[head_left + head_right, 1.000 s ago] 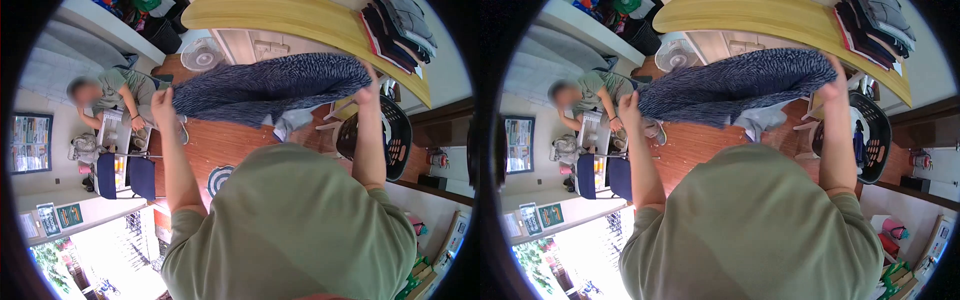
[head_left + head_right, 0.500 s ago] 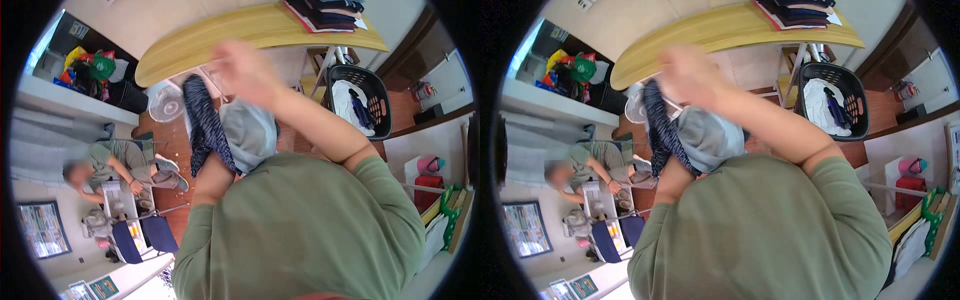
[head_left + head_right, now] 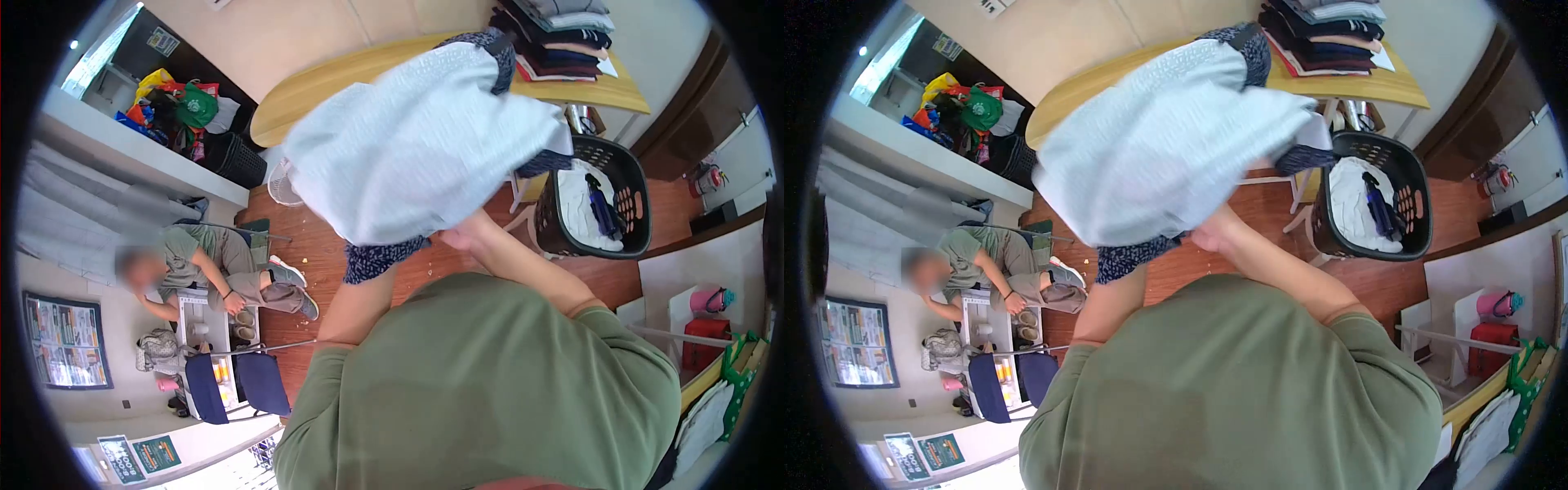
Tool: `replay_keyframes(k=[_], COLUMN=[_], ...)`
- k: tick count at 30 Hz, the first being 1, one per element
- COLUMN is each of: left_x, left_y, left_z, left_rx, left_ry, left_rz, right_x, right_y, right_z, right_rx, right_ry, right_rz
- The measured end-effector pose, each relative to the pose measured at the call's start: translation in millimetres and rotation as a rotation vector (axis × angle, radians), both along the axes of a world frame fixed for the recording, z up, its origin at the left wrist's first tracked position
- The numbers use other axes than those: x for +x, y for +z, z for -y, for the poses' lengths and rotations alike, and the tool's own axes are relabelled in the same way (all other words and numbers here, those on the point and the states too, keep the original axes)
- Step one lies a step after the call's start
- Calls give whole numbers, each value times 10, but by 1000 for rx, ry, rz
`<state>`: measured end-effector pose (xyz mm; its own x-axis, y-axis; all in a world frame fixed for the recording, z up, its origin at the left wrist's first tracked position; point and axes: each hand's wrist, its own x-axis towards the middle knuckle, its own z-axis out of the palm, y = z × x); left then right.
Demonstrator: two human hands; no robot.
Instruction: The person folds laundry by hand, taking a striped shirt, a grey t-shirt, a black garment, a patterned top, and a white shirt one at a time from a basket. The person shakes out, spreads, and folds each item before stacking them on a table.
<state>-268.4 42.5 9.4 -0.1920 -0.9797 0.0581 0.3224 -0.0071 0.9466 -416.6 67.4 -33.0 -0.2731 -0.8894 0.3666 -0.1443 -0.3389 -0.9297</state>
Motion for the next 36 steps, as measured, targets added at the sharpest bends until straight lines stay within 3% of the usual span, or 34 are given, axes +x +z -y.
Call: replay_keyframes(k=[4,11,16,21,25,26,28,30,32,34,35,36], left_x=[83,683,747,755,777,732,586,433,484,762,979,1209], left_y=[141,71,53,84,189,166,-22,-327,-339,37,324,508], left_z=[362,233,248,308,187,158,72,-109,-391,-533,-560,-491], left_rx=[5,39,26,6,-101,-149,-247,-225,-172,-95,45,-47], left_ry=[63,208,265,283,265,247,131,-225,-624,-776,-751,-629], left_rz=[-111,-183,-214,-244,-126,-21,423,1016,1232,878,502,385], right_x=[-717,-1208,-1167,-419,-395,-580,-912,-1238,-1430,-1407,-1312,-1182], right_y=[133,-40,-309,-333,-299,-317,-386,-473,-541,-663,-710,-746], right_z=[308,275,198,145,177,198,220,217,234,279,327,280], right_rx=[122,256,392,510,518,511,524,526,496,456,474,567], right_ry=[146,165,207,412,429,388,315,227,138,69,91,196], right_rz=[677,762,655,484,391,375,349,284,138,-197,-384,-466])
